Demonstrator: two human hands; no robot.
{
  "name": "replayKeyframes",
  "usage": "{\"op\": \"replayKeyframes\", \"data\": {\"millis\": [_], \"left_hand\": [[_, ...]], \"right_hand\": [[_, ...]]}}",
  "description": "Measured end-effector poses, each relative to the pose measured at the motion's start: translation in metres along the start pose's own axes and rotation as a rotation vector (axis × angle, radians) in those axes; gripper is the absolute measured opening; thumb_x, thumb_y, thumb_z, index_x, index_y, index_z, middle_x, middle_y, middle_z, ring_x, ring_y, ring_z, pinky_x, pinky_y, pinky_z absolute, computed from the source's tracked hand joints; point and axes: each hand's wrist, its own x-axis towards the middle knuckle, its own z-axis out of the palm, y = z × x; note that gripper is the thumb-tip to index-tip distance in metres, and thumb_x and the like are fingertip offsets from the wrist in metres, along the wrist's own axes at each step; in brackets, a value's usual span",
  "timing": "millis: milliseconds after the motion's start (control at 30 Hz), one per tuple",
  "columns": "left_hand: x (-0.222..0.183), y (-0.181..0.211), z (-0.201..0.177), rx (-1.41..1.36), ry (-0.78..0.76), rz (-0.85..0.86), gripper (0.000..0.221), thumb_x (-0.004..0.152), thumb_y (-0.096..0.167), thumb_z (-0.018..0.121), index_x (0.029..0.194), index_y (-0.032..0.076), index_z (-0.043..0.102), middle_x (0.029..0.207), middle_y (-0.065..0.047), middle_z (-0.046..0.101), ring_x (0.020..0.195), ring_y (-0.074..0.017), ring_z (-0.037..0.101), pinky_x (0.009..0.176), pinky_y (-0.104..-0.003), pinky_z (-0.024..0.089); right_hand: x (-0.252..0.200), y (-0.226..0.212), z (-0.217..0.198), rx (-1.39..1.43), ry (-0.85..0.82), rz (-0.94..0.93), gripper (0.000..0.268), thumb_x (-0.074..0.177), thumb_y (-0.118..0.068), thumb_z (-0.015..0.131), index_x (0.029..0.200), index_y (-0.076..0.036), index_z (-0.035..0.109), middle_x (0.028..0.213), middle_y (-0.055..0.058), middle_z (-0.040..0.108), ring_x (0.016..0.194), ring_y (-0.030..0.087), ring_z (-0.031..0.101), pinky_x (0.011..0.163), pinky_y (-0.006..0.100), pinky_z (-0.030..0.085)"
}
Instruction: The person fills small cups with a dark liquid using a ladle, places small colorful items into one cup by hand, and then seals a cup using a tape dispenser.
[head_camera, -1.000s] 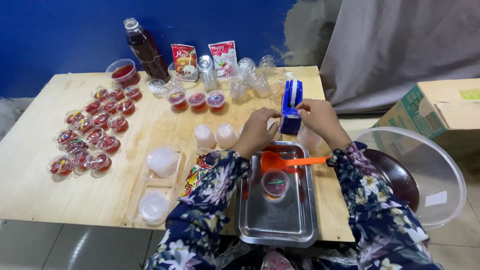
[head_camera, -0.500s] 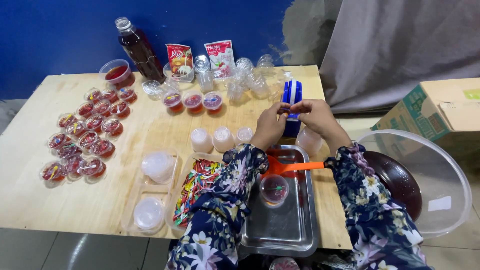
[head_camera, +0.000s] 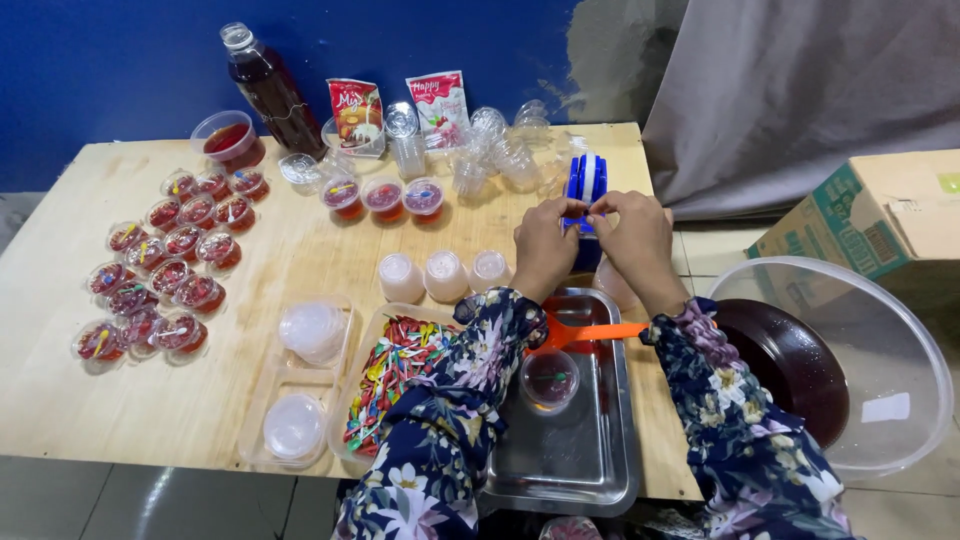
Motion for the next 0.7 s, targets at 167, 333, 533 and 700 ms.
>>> {"op": "replayKeyframes", "data": {"millis": [167, 333, 533, 700], "left_hand": [[-0.006, -0.011, 0.008, 0.052, 0.045, 0.027, 0.025, 0.088, 0.02, 0.073, 0.109, 0.034, 0.071, 0.104, 0.009, 0.068, 0.115, -0.0213, 0.061, 0.104, -0.046, 0.046], [-0.015, -0.012, 0.003, 0.02, 0.096, 0.042, 0.021, 0.088, 0.021, 0.075, 0.106, 0.031, 0.072, 0.101, 0.006, 0.065, 0.115, -0.0214, 0.06, 0.104, -0.046, 0.045], [-0.027, -0.017, 0.01, 0.038, 0.126, 0.101, 0.02, 0.085, 0.024, 0.076, 0.101, 0.034, 0.069, 0.098, 0.01, 0.059, 0.113, -0.0165, 0.057, 0.104, -0.042, 0.042], [-0.03, -0.02, 0.014, 0.063, 0.173, 0.149, 0.018, 0.084, 0.021, 0.076, 0.098, 0.031, 0.07, 0.098, 0.008, 0.059, 0.114, -0.0175, 0.056, 0.105, -0.041, 0.04]], "right_hand": [[-0.012, -0.005, 0.014, -0.104, 0.227, -0.118, 0.011, 0.081, -0.025, 0.084, 0.09, -0.027, 0.077, 0.092, -0.004, 0.061, 0.099, 0.021, 0.06, 0.091, 0.038, 0.042], [-0.022, -0.007, 0.02, -0.112, 0.333, -0.175, 0.014, 0.076, -0.026, 0.086, 0.086, -0.028, 0.077, 0.088, -0.006, 0.058, 0.098, 0.019, 0.057, 0.094, 0.037, 0.039], [-0.038, -0.002, 0.028, -0.151, 0.382, -0.207, 0.018, 0.074, -0.028, 0.09, 0.086, -0.029, 0.076, 0.088, -0.007, 0.058, 0.098, 0.016, 0.056, 0.103, 0.04, 0.033], [-0.049, -0.004, 0.032, -0.215, 0.386, -0.241, 0.02, 0.072, -0.026, 0.091, 0.085, -0.025, 0.076, 0.088, -0.006, 0.058, 0.101, 0.017, 0.056, 0.109, 0.047, 0.03]]}}
